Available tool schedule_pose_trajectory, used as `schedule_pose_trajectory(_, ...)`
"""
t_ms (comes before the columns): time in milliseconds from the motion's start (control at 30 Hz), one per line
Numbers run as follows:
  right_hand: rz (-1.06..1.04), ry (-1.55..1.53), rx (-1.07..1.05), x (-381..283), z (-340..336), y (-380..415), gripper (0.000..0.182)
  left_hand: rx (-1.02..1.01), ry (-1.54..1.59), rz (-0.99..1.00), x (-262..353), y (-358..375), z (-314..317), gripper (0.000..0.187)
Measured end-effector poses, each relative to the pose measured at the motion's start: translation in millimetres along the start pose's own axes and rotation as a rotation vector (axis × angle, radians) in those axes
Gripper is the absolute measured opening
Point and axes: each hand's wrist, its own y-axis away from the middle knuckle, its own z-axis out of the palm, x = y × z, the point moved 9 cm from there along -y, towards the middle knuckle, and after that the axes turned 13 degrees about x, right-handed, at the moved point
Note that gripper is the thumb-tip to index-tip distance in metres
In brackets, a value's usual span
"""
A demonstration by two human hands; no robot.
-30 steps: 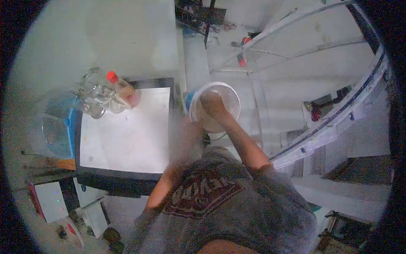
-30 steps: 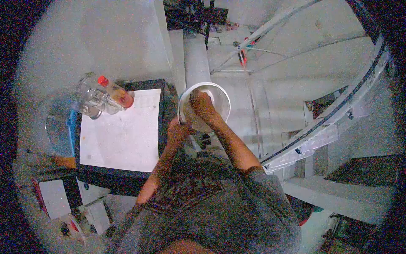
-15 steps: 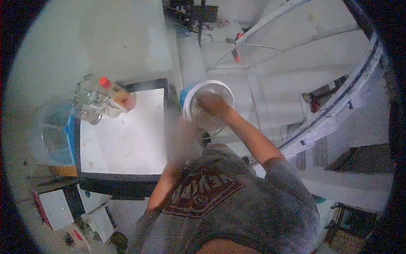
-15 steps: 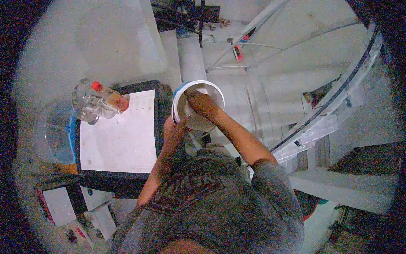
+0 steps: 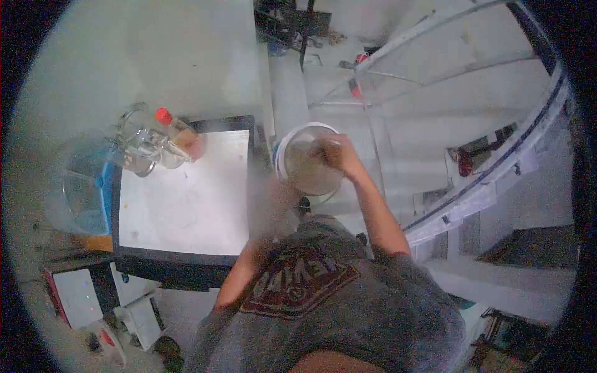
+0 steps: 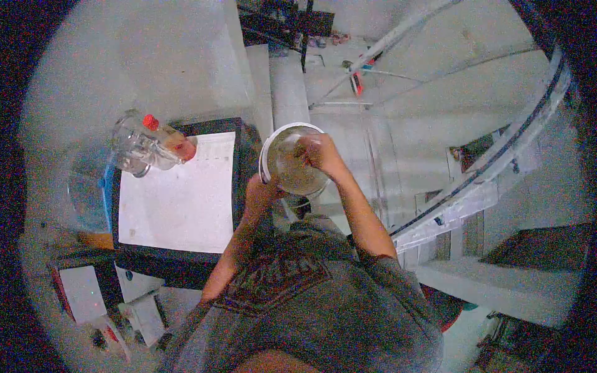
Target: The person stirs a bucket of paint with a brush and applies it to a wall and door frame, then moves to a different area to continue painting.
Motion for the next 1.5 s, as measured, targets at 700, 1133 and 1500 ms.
schedule_pose_trajectory(700, -0.172, 0.643, 0.185, -15.9, 17.4, -16.9, 0.025, 0.296, 0.47, -0.123, 12.4, 2.8, -14.7, 0.029)
schedule_pose_trajectory(1133, -0.402, 0.77, 0.087, 22.6, 67.4, -44.3, 0.018, 0.244, 0.035, -0.149, 2.4, -1.4, -13.6, 0.035)
schedule_pose_trajectory(1500, -0.118, 0.295, -0.058, -51.3, 12.8, 3.0, 0.023, 0.236, -0.043, 0.061, 7.6, -4.4, -6.9, 0.034)
